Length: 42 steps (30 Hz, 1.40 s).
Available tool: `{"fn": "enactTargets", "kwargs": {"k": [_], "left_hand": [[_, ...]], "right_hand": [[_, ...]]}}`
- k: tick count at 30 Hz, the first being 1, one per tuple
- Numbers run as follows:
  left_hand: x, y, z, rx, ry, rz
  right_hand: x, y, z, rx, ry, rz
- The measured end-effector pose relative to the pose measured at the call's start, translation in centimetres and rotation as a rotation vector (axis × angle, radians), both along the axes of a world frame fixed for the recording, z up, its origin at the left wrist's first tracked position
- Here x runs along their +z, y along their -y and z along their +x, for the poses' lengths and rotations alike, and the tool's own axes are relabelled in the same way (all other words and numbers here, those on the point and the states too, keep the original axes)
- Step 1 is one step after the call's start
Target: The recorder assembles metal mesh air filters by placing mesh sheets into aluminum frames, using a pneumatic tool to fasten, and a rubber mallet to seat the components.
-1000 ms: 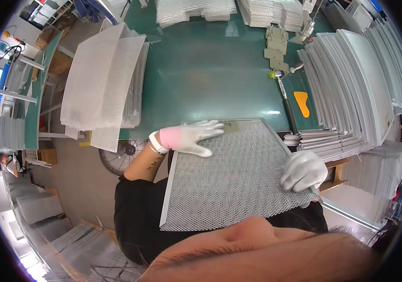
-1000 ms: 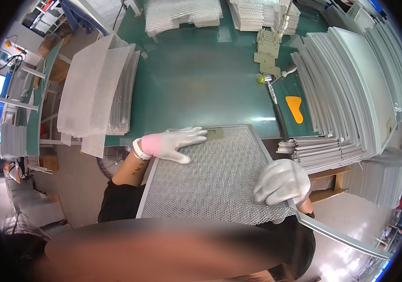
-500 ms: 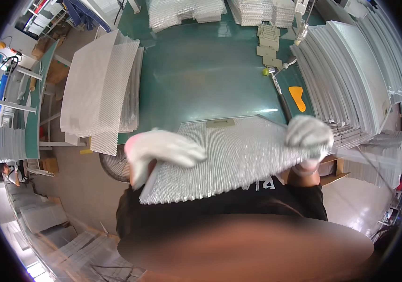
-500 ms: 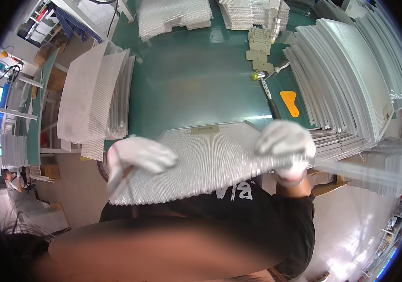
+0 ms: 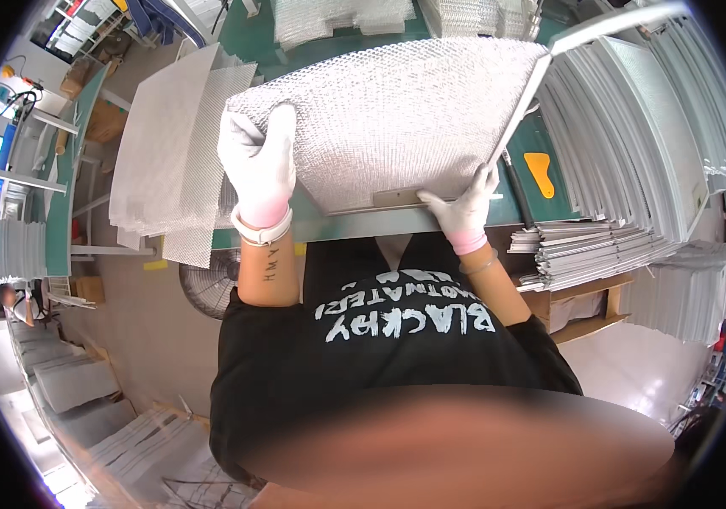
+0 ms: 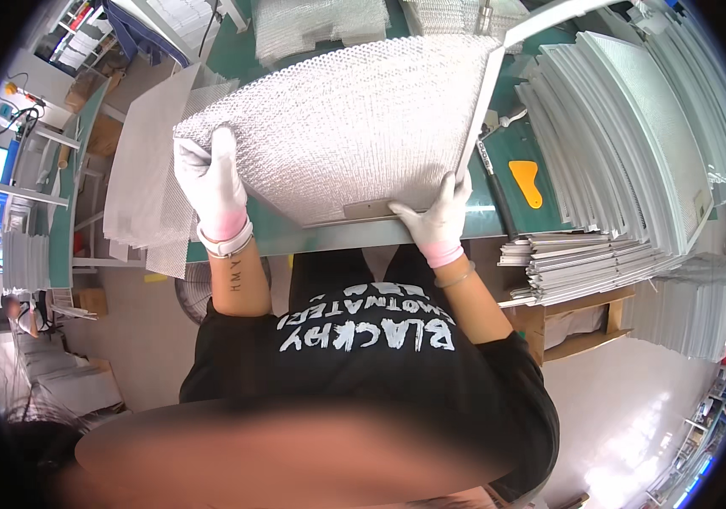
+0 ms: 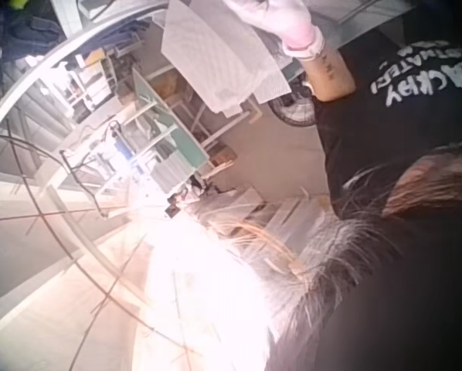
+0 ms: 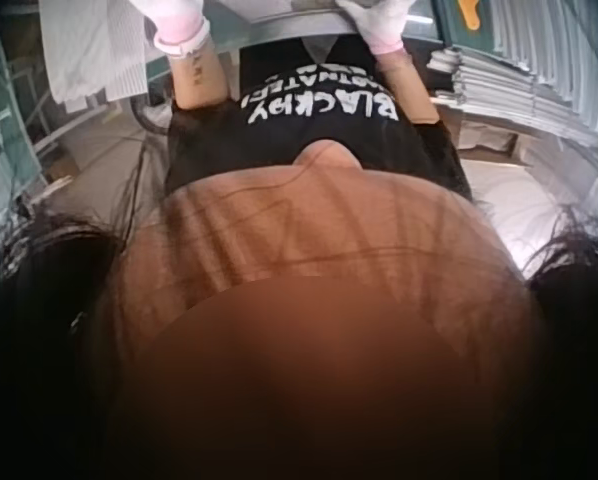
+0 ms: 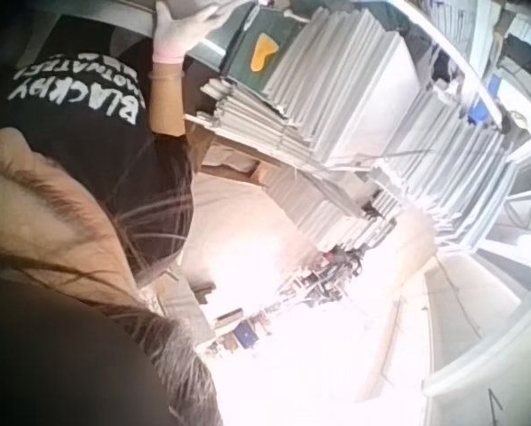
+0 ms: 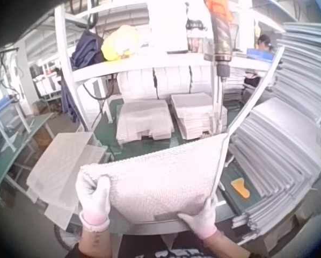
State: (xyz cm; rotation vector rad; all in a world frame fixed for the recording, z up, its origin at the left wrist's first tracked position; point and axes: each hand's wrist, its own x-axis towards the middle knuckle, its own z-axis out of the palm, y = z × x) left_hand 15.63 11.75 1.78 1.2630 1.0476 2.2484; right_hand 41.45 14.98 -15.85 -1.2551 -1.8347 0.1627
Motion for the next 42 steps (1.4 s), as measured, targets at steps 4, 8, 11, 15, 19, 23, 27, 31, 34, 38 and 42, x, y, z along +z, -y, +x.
{"fn": "enactTargets", "kwargs": {"k": [4, 8, 11, 15, 19, 23, 27, 31, 34, 38, 42], "left_hand": [[-0.4, -0.5, -0.3, -0.028, 0.011, -0.004], [-0.5, 0.7, -0.6, 0.029, -0.116, -0.014], [-1.1, 1.1, -1.3, 0.158, -0.193, 0.032], [-0.1, 2.9, 0.3, -0.036, -0.403, 0.17], [-2.3, 4.9, -1.0, -0.709, -0.401, 0.309], [-4.7, 6.2, -2.1, -1.159, -0.811, -0.243], [-7.8, 7.0, -2.6, -0.998, -1.143, -0.469], [-10.2, 4.0, -2.5, -0.791, -1.463, -0.478], [-9.9, 3.9, -2.4, -0.721, -1.556, -0.578], [-10.5, 5.1, -2.8, -0.492, -1.732, -0.861], [-8.8, 6.1, -4.3, -0.687, -1.198, -0.696]], "right_hand": [[3.2, -1.7, 0.3, 0.171, -0.378, 0.031], [14.8, -5.7, 3.3, 0.42, -0.729, -0.252], [17.5, -6.0, 3.2, 0.417, -0.788, -0.235], [15.5, -5.4, 5.3, 0.421, -0.757, -0.119], [15.6, -1.2, 6.9, 0.903, -0.789, -0.111], [14.8, 2.3, 7.5, 1.057, -0.782, 0.042], [13.1, 1.8, 9.4, 1.346, -0.592, 0.06], [12.9, 2.6, 10.2, 1.332, -0.515, 0.015], [13.0, 3.9, 9.8, 1.175, -0.637, 0.025], [13.0, 4.0, 9.2, 1.153, -0.661, 0.021], [14.1, 2.8, 7.8, 0.999, -0.704, 0.021]]}}
